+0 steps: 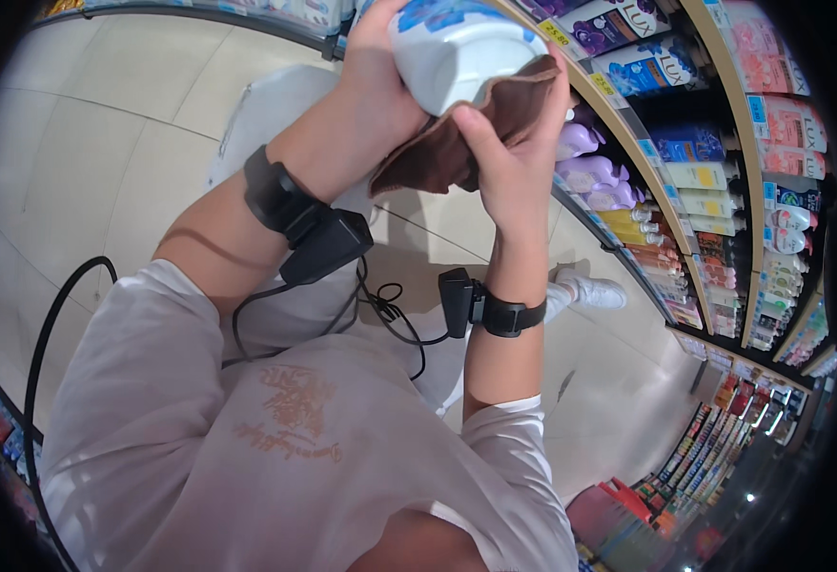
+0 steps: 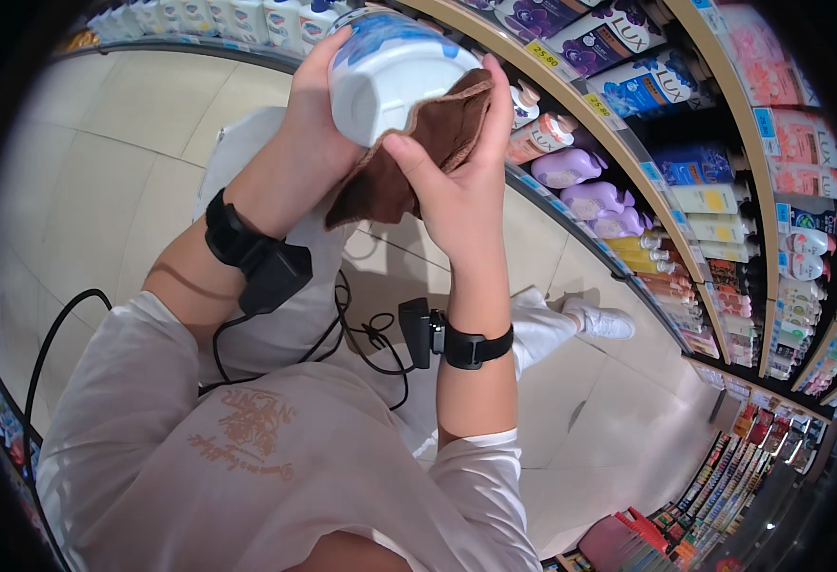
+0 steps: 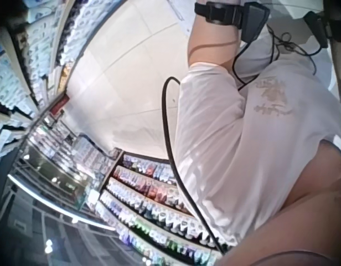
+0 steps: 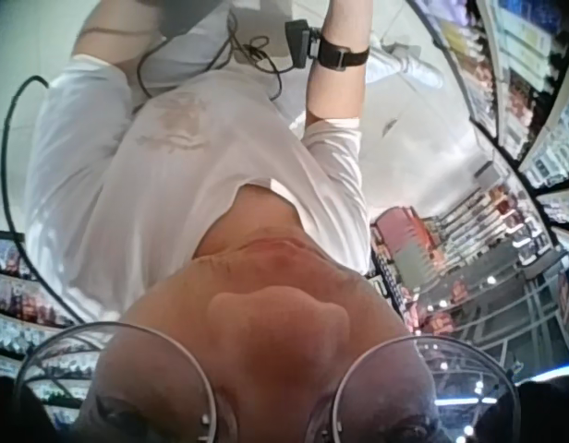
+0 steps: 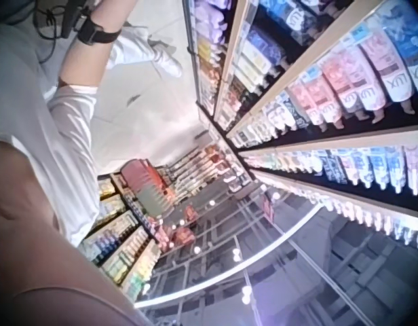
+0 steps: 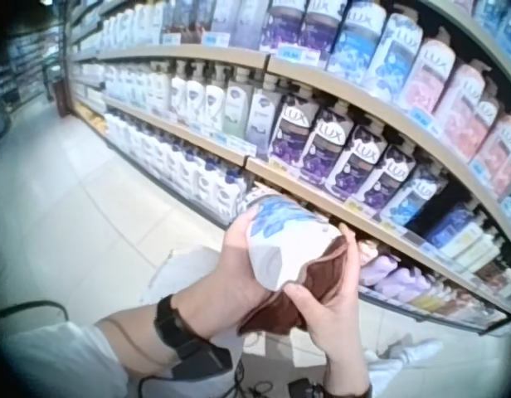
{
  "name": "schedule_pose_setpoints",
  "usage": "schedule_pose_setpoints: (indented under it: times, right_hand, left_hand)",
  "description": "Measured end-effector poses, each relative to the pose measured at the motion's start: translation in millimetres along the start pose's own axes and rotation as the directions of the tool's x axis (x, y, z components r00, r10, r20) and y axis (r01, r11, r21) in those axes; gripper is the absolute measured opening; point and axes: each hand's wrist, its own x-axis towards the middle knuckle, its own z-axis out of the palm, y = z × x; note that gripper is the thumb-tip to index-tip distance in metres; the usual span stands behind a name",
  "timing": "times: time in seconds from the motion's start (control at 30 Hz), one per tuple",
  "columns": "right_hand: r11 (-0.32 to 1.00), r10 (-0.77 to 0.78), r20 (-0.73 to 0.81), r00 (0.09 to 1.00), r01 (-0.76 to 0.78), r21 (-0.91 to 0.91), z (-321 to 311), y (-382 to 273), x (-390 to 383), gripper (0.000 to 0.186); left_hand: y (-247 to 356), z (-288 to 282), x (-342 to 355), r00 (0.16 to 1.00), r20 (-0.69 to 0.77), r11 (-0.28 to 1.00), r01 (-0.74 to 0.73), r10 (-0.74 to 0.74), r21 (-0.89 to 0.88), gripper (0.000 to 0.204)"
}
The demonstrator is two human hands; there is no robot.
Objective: Wiping a bottle of body wash with a cloth in a supermarket aisle.
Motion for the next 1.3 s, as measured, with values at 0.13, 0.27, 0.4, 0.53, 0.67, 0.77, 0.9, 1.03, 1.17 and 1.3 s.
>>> schedule_pose_setpoints:
  times: [0.13,0.27,0.4,0.53,0.67,0.77,0.9,1.03,1.17,1.3]
  right_hand:
    - [0.950,-0.101,-0.032,0.994,0.087,-0.301,8,4,5,0.096]
    - [0.977,-0.094,-0.221,0.971,0.047,-0.206,18,16,9,0.088]
    - [0.993,0.009,-0.168,0.986,-0.029,-0.117,12,18,7,0.083]
    - [0.949,-0.095,-0.163,0.982,0.040,-0.312,14,15,3,0.096]
    - [0.950,-0.106,-0.335,0.936,-0.004,-0.312,18,12,12,0.068]
    - [0.978,-0.115,-0.395,0.911,0.036,-0.204,7,8,21,0.032]
    - [0.994,0.060,-0.430,0.901,-0.092,-0.054,1,5,22,0.028]
    - [0.877,-0.253,-0.340,0.906,0.066,-0.477,3,1,22,0.029]
    - [0.929,-0.201,-0.481,0.853,0.010,-0.371,-4,-7,26,0.026]
    - [0.915,-0.087,-0.385,0.919,-0.079,-0.396,-11,-12,27,0.048]
  left_hand:
    - [-3,5,-7,0.984,-0.178,0.993,0.006,0.014,0.114,0.048]
    - [-4,8,-5,0.994,-0.105,1.000,0.007,-0.006,0.013,0.047]
    - [-2,9,-3,0.999,-0.038,0.997,0.014,-0.017,-0.077,0.049]
    - [-5,11,-4,0.987,-0.151,0.998,0.063,-0.059,0.021,0.050]
    - [-11,16,-3,0.991,-0.103,0.996,0.084,-0.084,0.000,0.055]
    - [-12,17,-2,0.985,-0.049,0.982,0.156,-0.162,-0.107,0.061]
    - [-11,18,0,0.982,0.024,0.976,0.187,-0.186,-0.107,0.062]
    - [-16,20,3,0.983,0.064,0.979,0.175,-0.169,-0.108,0.063]
    - [-22,21,6,0.991,0.038,0.989,0.128,-0.125,-0.068,0.059]
    - [-29,20,14,0.983,0.078,0.968,0.180,-0.169,-0.173,0.056]
